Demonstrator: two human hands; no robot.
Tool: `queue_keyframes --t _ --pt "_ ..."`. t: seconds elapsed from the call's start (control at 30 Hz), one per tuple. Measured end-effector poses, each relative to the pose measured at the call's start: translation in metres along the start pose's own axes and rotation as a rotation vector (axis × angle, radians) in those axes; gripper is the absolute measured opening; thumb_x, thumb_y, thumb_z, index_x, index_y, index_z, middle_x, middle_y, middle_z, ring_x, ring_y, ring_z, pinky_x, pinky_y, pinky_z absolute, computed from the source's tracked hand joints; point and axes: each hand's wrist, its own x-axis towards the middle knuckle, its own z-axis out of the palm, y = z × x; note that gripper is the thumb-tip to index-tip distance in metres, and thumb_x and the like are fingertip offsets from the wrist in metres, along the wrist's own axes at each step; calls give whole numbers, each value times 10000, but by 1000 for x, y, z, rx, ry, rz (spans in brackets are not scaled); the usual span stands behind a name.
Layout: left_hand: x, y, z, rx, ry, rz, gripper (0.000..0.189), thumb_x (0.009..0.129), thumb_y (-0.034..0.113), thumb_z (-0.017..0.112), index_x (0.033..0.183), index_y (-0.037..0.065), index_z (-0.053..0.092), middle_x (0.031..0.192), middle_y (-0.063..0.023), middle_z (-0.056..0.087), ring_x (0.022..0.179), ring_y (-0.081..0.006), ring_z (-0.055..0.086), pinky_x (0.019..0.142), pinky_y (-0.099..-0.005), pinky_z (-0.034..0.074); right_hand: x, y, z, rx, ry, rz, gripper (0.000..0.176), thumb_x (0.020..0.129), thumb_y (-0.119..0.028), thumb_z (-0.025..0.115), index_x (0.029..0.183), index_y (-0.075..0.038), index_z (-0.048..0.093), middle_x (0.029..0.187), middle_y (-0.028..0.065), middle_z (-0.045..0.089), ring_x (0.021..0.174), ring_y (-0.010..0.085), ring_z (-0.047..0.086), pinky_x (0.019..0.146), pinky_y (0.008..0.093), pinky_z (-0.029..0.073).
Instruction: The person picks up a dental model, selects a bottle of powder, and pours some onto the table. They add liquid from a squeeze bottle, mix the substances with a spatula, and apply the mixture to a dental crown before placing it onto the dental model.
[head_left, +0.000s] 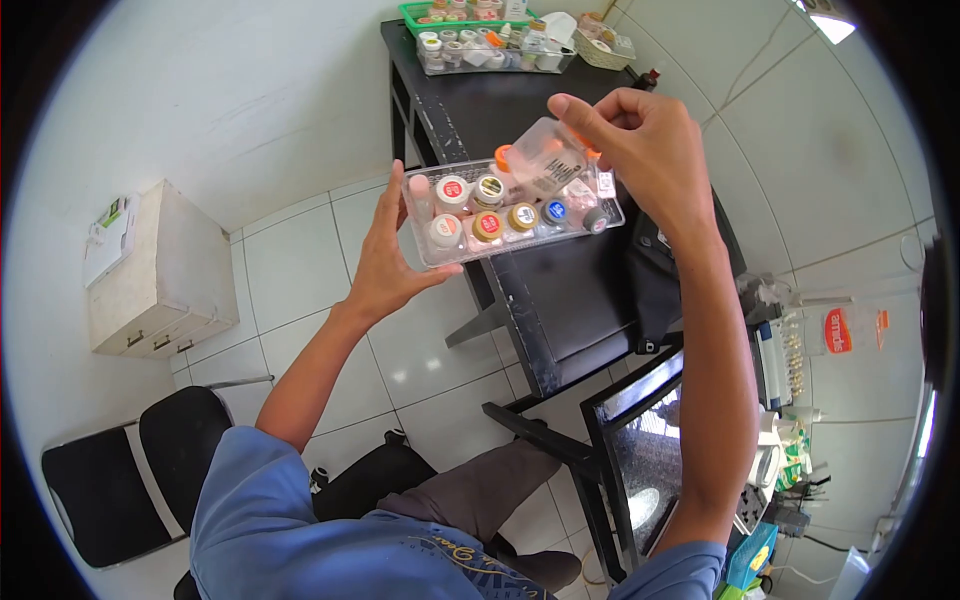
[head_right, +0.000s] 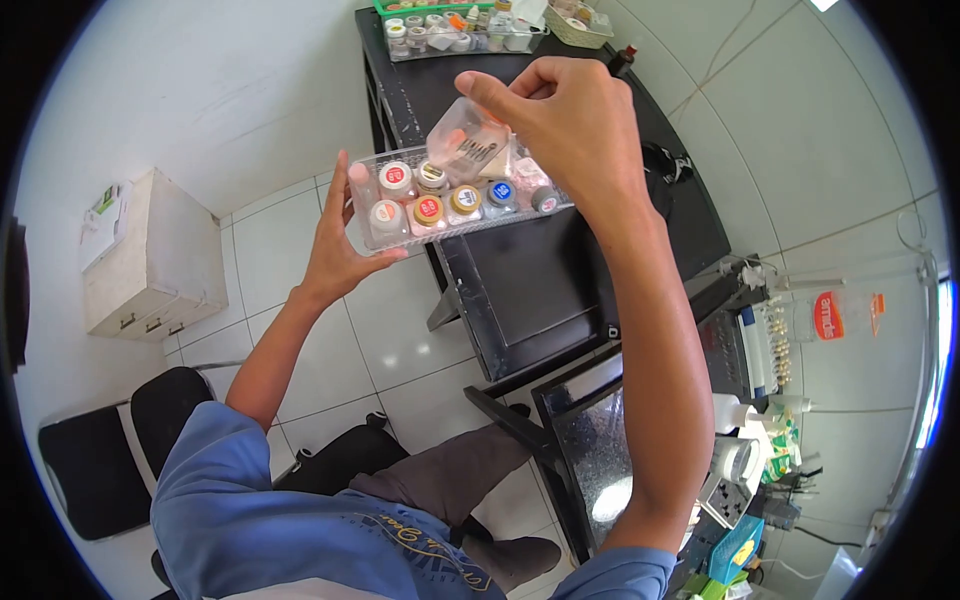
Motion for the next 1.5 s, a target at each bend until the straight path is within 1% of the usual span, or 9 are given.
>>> queue_keyframes --t 0.13,0.2,0.4,0.73,0.83,1.07,1.23,1.33,1.5 --pt "0 5 0 43 11 -5 1381 623 258 958 1623 142 13 1579 -192 313 1438 -345 383 1206 -499 317 -23 19 -23 -24 86 -42 415 812 -407 795 800 2 723 691 91 696 645 161 655 634 291 500" --pt "0 5 0 59 22 -1 1380 622 245 959 1623 141 15 1580 -193 314 1440 -346 380 1206 -498 316 -40 37 -33 -123 -93 -79 317 819 -290 789 825 14 700 726 123 698 660 201 671 657 322 520" --pt "-1 0 1 25 16 37 1364 628 194 954 1623 137 24 1583 -192 311 1438 -344 385 1205 -492 317 -90 88 -7 -206 -211 -44 189 792 -123 760 882 13 663 836 177 690 771 348 689 723 406 542" --pt "0 -1 2 31 27 40 1361 627 190 952 1624 145 27 1582 -193 312 1438 -348 389 1203 -493 321 -86 96 5 -279 -301 -21 246 796 -171 772 916 13 661 896 167 692 791 343 690 736 418 544" --pt "-1 -1 2 34 24 25 1363 626 206 954 1624 148 27 1588 -189 304 1443 -349 382 1205 -495 319 -67 69 -7 -274 -143 -15 408 814 -351 794 998 0 697 901 163 721 803 302 705 727 401 548" --pt "-1 1 2 70 36 10 1368 625 209 956 1622 137 23 1596 -181 295 1440 -346 389 1212 -492 311 21 57 32 -263 0 -145 533 812 -487 768 1082 -30 723 976 169 741 882 319 720 803 418 554" --pt "0 -2 2 72 29 13 1372 621 200 957 1622 136 23 1599 -180 293 1436 -345 396 1217 -481 303 51 67 52 -182 -321 -138 670 780 -567 765 1198 -47 700 990 182 743 956 355 715 863 422 551" --pt "-1 -2 2 79 33 11 1370 620 197 957 1622 132 25 1597 -185 296 1434 -343 399 1217 -479 302 34 63 43 -200 -84 -76 625 771 -550 777 1125 -40 712 964 176 739 922 346 714 828 426 553" --pt "-1 -2 3 74 39 18 1362 628 194 954 1622 124 26 1587 -193 312 1430 -338 405 1210 -471 310 -15 70 9 -460 -234 -49 521 786 -487 787 1024 -33 694 867 147 732 850 335 708 759 432 541"
